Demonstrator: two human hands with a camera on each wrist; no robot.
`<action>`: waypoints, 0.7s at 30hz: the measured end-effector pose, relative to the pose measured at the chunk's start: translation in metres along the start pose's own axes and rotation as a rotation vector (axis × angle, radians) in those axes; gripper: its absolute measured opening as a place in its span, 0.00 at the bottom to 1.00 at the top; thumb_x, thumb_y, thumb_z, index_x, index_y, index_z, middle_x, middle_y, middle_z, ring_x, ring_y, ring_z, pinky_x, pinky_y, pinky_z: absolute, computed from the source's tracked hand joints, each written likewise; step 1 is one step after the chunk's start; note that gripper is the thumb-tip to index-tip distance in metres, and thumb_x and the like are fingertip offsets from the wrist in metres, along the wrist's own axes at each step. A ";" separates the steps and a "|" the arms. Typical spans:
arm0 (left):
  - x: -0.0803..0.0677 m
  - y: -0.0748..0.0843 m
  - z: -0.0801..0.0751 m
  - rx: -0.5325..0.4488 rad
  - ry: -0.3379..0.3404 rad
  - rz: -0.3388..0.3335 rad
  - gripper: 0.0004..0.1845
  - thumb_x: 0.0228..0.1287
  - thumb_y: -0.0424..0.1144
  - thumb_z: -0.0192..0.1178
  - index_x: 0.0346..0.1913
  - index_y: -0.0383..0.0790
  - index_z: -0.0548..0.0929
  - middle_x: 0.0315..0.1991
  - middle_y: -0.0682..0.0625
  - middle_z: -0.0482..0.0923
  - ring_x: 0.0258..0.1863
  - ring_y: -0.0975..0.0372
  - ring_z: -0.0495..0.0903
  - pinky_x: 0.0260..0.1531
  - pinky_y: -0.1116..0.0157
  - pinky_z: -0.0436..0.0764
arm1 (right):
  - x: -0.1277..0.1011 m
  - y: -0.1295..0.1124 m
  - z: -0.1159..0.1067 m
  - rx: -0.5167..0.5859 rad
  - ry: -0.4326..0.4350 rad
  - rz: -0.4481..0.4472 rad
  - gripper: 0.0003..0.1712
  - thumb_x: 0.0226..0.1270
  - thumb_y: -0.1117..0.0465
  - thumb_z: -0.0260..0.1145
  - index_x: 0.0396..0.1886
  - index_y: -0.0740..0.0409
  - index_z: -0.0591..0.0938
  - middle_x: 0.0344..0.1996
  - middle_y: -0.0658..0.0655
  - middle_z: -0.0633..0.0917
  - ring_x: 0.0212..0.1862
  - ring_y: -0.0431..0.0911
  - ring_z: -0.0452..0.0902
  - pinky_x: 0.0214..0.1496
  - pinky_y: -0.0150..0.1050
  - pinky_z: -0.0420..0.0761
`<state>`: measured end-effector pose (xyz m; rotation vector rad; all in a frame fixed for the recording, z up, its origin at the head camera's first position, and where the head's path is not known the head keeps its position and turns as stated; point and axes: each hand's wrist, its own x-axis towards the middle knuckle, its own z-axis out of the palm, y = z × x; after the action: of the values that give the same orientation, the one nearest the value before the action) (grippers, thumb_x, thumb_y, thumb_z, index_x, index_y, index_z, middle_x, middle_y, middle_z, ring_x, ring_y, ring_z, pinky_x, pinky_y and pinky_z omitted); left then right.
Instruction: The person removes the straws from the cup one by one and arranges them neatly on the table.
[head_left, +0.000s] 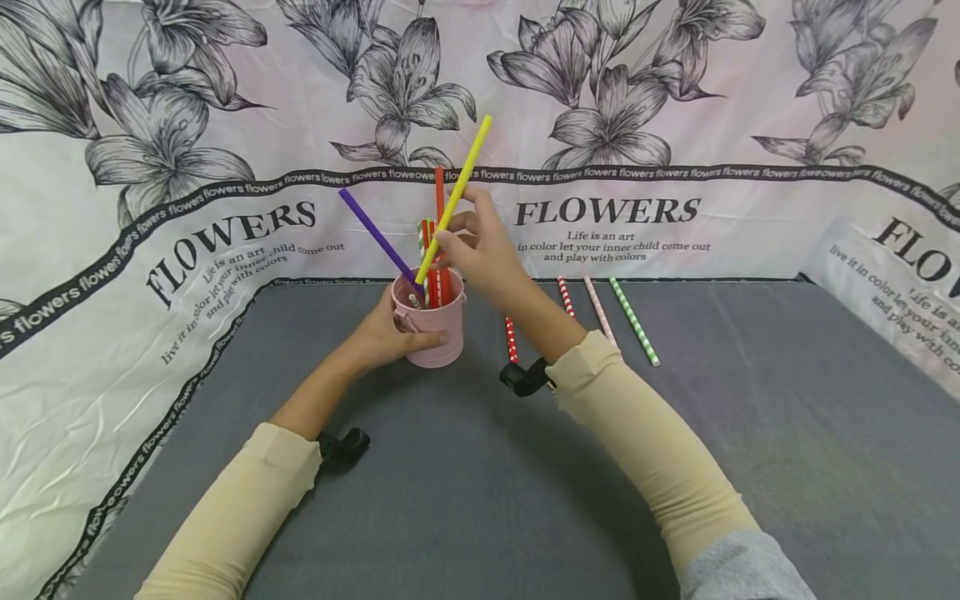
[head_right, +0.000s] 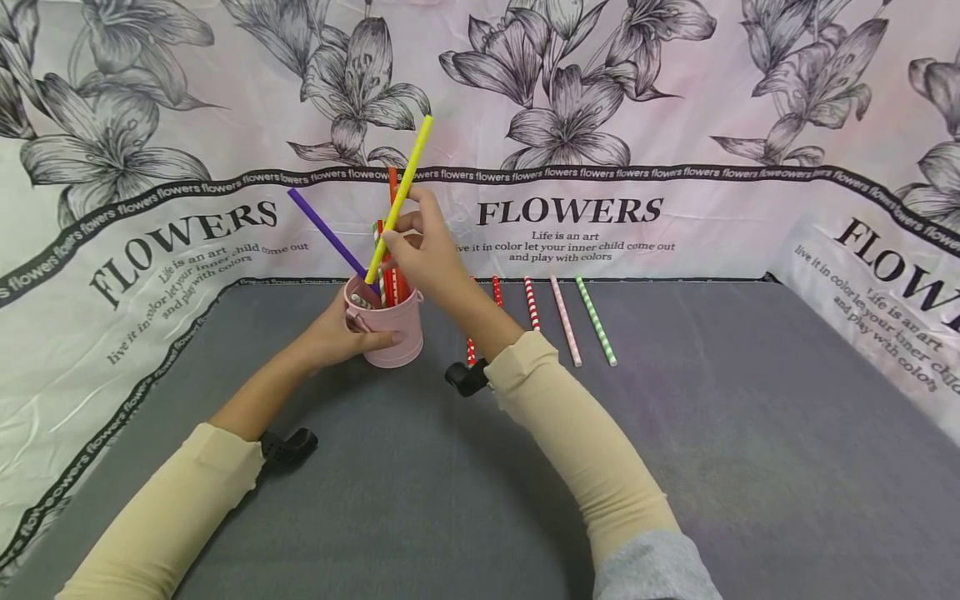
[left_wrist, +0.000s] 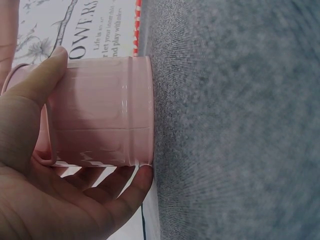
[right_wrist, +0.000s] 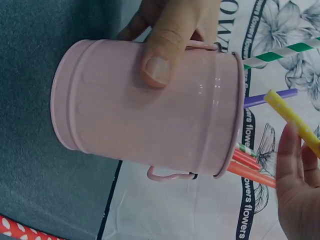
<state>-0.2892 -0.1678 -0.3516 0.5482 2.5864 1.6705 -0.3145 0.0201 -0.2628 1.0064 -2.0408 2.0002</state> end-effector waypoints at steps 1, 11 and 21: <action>0.000 0.000 0.000 -0.003 0.001 0.006 0.55 0.54 0.44 0.77 0.76 0.46 0.50 0.70 0.45 0.63 0.67 0.52 0.67 0.64 0.44 0.67 | 0.000 -0.001 -0.001 0.016 0.016 0.012 0.31 0.73 0.74 0.59 0.70 0.58 0.60 0.40 0.66 0.78 0.40 0.58 0.83 0.43 0.49 0.85; 0.000 0.000 0.001 0.027 0.002 -0.035 0.58 0.54 0.48 0.77 0.78 0.48 0.47 0.72 0.45 0.60 0.69 0.50 0.65 0.64 0.42 0.67 | -0.007 -0.003 -0.007 0.125 0.089 0.147 0.33 0.75 0.72 0.54 0.73 0.50 0.57 0.42 0.64 0.75 0.41 0.57 0.80 0.41 0.57 0.85; -0.001 0.002 0.000 0.011 -0.007 -0.021 0.57 0.54 0.46 0.77 0.78 0.48 0.47 0.71 0.45 0.61 0.68 0.50 0.66 0.64 0.42 0.67 | -0.016 -0.008 -0.013 0.167 0.062 0.208 0.33 0.72 0.76 0.55 0.72 0.52 0.58 0.43 0.68 0.75 0.43 0.57 0.78 0.42 0.54 0.85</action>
<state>-0.2878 -0.1672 -0.3499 0.5241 2.5884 1.6466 -0.3023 0.0387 -0.2630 0.7735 -2.0489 2.3066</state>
